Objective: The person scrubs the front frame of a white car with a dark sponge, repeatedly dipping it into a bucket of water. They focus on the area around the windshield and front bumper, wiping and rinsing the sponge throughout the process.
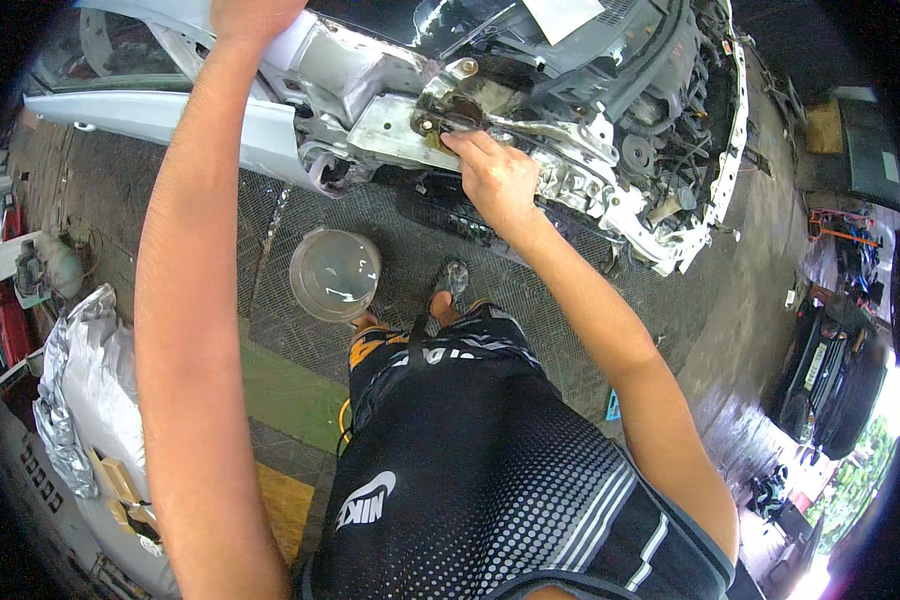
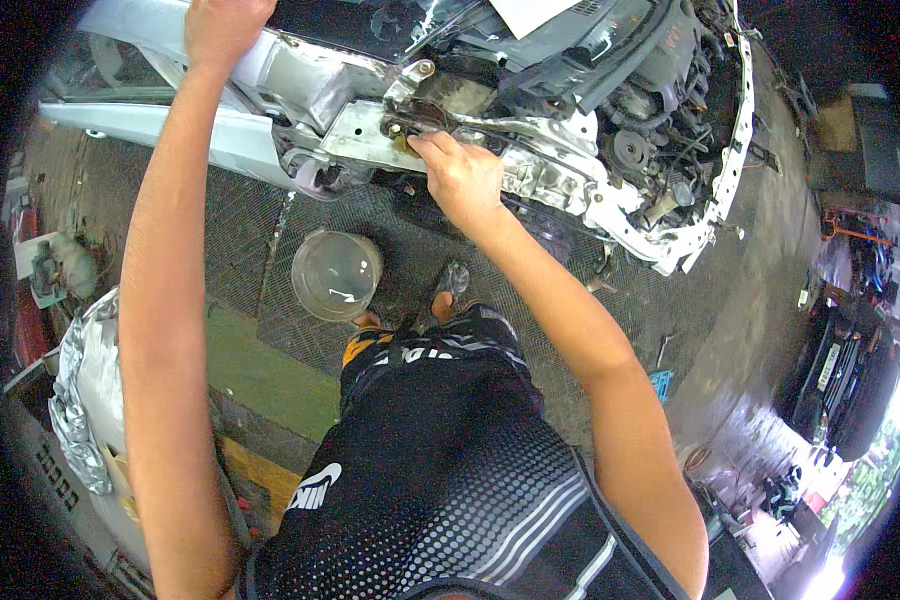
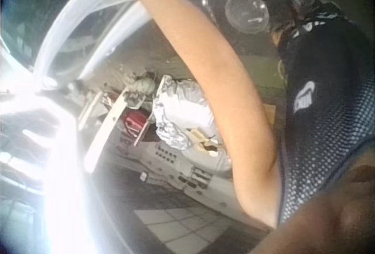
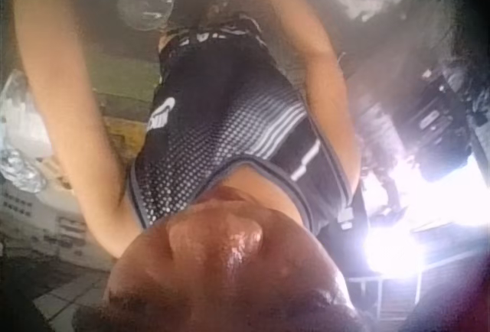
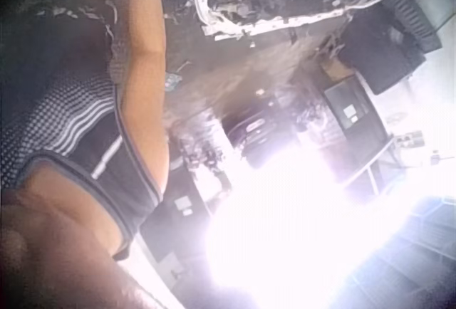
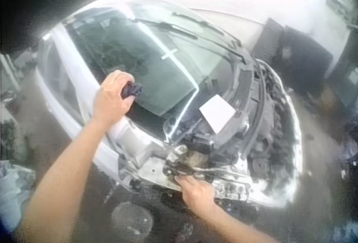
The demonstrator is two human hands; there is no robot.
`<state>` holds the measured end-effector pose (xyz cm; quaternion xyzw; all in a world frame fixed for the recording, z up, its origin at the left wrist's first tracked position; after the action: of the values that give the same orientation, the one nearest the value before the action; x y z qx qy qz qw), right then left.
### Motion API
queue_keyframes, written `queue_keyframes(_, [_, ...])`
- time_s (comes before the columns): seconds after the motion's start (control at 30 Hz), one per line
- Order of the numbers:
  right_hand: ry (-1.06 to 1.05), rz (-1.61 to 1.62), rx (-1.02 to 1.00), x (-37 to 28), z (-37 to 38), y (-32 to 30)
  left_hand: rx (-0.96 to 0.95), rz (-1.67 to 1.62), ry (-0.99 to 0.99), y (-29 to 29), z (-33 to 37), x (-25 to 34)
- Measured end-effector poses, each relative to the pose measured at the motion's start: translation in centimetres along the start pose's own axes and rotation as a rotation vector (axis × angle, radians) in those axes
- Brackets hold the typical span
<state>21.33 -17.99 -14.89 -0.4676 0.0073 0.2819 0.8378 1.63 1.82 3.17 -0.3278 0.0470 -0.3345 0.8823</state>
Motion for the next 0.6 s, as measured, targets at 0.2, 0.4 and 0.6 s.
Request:
queue_keyframes(0.2, [-0.107,0.04,0.196,-2.0,3.0,2.8,-0.008,-0.019,0.003,-0.2,0.2,0.4])
queue_keyframes(0.4, [-0.059,0.01,0.052,0.0,2.3,1.1,0.003,-0.047,0.037,-0.2,0.4,0.4])
queue_keyframes(0.6, [-0.184,-0.063,0.101,-1.0,3.5,-2.9,0.011,-0.001,-0.02,-1.2,0.2,0.2])
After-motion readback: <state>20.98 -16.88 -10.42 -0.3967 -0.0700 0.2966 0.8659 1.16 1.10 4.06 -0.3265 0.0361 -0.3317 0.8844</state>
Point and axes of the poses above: each hand's wrist, its own z-axis towards the middle knuckle, its own y-axis out of the palm, x = y × z, the point moved 4 cm from there along z, towards the middle knuckle, and after that the axes turned 8 degrees about -y, right-handed, at the moved point
